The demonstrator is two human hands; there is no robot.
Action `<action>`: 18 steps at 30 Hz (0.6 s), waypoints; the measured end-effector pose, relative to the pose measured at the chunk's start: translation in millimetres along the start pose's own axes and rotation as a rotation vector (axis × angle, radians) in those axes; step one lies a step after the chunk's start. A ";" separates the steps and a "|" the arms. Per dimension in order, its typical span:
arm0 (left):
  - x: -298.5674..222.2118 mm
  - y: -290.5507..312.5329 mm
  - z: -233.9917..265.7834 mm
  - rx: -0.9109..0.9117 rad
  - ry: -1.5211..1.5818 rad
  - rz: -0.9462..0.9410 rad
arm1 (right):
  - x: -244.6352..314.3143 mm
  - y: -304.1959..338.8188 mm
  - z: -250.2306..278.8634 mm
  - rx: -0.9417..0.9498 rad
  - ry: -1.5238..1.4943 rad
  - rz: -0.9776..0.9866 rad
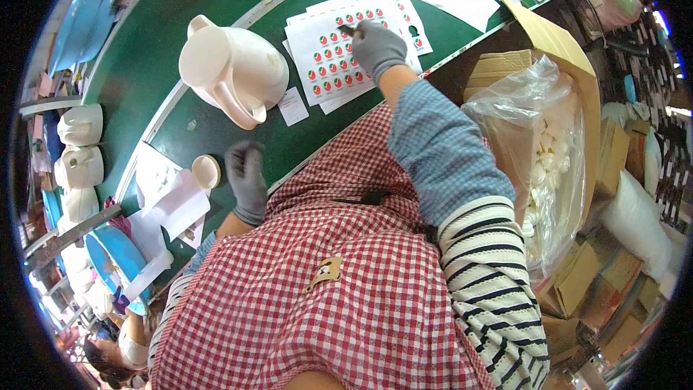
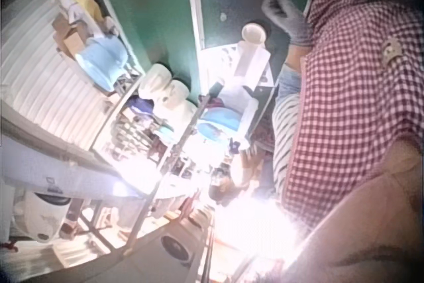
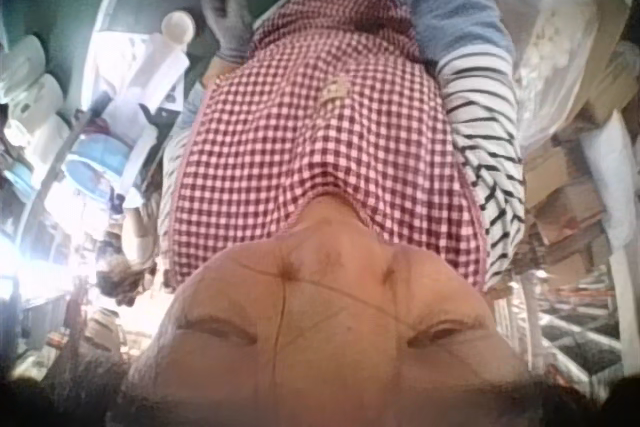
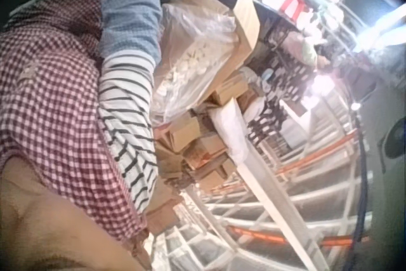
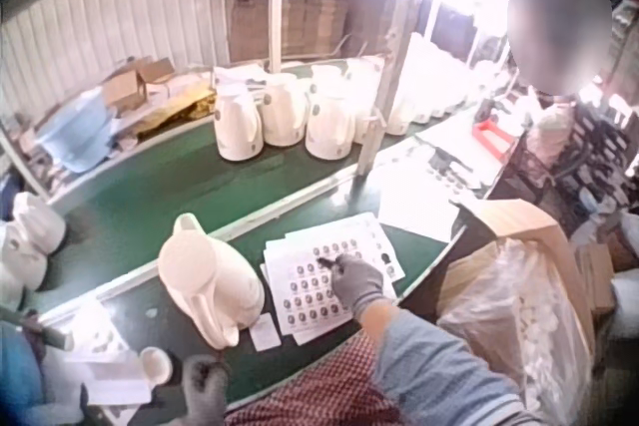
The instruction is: The person repeatedly picks up white ceramic pitchers from a green workbench, applies a small round sticker to the side of each pitcher, and places the finished pitcher back on the table. The person also handles a plastic bag containing small white ceramic pieces and sheets of stickers.
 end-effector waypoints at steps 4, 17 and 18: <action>-29.9 10.9 -104.8 0.667 -0.453 -0.374 | -7.6 -13.1 3.1 0.104 -0.104 -0.027; 5.4 -84.7 -195.7 0.499 -1.154 -0.575 | 9.8 -45.0 -26.9 0.093 0.178 0.162; 6.0 -85.2 -196.1 0.500 -1.165 -0.573 | 9.6 -46.7 -28.9 0.093 0.183 0.176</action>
Point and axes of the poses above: each hand's wrist, its own y-axis away from the middle knuckle, its own z-axis out of the back of the hand, x = y × z, the point moved 8 cm from there along -y, towards the middle knuckle, and after that the axes turned 7 degrees about -y, right-handed, at the moved point
